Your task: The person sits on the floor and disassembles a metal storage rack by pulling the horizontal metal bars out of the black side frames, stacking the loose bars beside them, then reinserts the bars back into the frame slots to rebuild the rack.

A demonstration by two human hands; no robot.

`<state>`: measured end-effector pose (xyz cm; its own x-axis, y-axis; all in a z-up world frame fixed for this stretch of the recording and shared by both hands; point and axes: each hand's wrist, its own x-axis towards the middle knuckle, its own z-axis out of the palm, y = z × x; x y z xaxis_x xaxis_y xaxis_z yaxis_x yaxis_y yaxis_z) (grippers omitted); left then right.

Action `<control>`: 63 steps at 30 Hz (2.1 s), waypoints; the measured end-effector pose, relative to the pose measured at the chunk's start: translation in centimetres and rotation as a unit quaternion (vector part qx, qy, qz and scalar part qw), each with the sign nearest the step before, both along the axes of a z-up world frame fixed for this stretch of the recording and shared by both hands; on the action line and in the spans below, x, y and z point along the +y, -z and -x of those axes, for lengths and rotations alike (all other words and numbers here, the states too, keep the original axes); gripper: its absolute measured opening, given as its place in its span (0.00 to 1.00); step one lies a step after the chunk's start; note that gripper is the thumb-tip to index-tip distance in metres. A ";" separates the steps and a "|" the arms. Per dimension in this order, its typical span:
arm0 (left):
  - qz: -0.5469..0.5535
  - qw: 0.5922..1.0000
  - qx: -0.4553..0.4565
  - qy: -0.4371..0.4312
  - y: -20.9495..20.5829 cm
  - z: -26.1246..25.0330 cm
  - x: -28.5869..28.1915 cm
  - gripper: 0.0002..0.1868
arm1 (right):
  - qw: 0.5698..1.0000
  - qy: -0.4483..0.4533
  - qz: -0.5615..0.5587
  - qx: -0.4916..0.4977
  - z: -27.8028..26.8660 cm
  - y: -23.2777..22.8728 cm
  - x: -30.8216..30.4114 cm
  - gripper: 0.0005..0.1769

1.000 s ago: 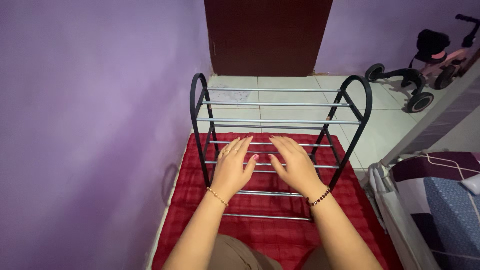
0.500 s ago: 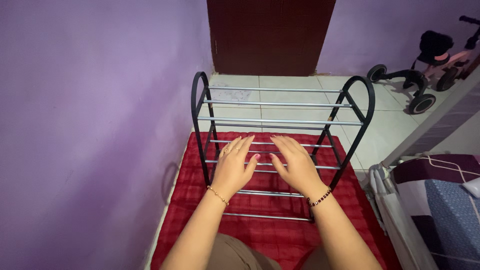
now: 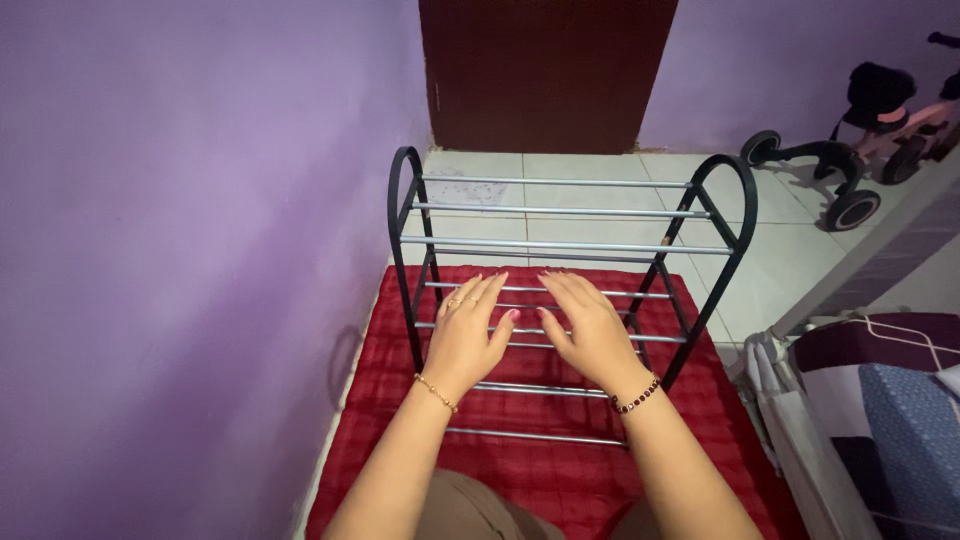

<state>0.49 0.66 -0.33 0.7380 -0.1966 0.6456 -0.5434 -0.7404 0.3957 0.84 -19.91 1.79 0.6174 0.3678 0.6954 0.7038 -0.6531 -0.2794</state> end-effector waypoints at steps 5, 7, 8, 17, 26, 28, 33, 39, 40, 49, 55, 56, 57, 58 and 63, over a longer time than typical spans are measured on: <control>0.002 1.000 0.001 -0.003 0.2 -0.1 0.1 0.29 | 1.000 -0.001 -0.002 -0.015 -0.2 0.0 0.3 0.26; 0.006 1.000 -0.001 -0.003 0.2 -0.1 0.1 0.28 | 1.000 -0.001 -0.001 -0.017 -0.2 -0.1 0.4 0.25; 0.010 1.000 -0.003 -0.001 0.2 -0.1 0.2 0.28 | 1.000 0.003 0.003 -0.016 -0.2 -0.2 0.5 0.25; 0.011 1.000 -0.014 -0.005 0.2 0.0 0.8 0.28 | 1.000 -0.009 -0.003 -0.007 -0.2 -0.5 1.4 0.25; 0.142 0.977 -0.146 -0.062 -1.7 -1.5 5.5 0.20 | 0.991 -0.034 -0.016 -0.127 -1.4 -1.9 4.2 0.17; 0.147 0.971 -0.160 -0.101 -2.5 -2.3 7.7 0.22 | 0.988 -0.038 -0.014 -0.146 -2.1 -2.4 5.4 0.16; 0.149 0.971 -0.112 -0.149 -3.5 -3.9 11.9 0.26 | 0.985 -0.051 0.006 -0.162 -4.1 -3.9 9.0 0.17; 0.140 0.976 -0.098 -0.133 -2.0 -5.8 13.2 0.25 | 0.983 -0.064 0.010 -0.171 -6.5 -3.9 13.1 0.17; 0.148 0.977 -0.089 -0.126 -1.7 -6.3 13.2 0.24 | 0.984 -0.058 0.020 -0.170 -7.0 -3.8 13.7 0.17; 0.190 0.978 -0.029 -0.086 0.0 -8.9 13.0 0.25 | 0.986 -0.025 0.076 -0.149 -9.9 -2.7 17.6 0.13; 0.248 0.965 0.032 -0.074 -0.8 -9.4 12.3 0.23 | 0.990 -0.063 0.061 -0.106 -11.4 -2.2 17.8 0.10; 0.258 0.958 0.084 -0.096 -0.9 -9.5 12.1 0.23 | 0.991 -0.073 0.055 -0.103 -11.5 -2.2 17.6 0.11; 0.268 0.947 0.137 -0.117 -1.1 -9.5 12.0 0.23 | 0.990 -0.083 0.049 -0.099 -11.5 -2.2 17.5 0.11; 0.274 0.946 0.132 -0.112 -1.2 -9.4 12.0 0.23 | 0.990 -0.086 0.045 -0.099 -11.5 -2.3 17.4 0.11; 0.268 0.955 0.084 -0.093 -1.0 -9.5 12.2 0.22 | 0.991 -0.088 0.040 -0.089 -11.1 -2.6 17.3 0.09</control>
<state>10.03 12.82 0.62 0.8298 0.2743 0.4861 -0.3172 -0.4849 0.8150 11.96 -2.65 4.36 0.4087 0.5166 0.7524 0.8419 -0.5316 -0.0924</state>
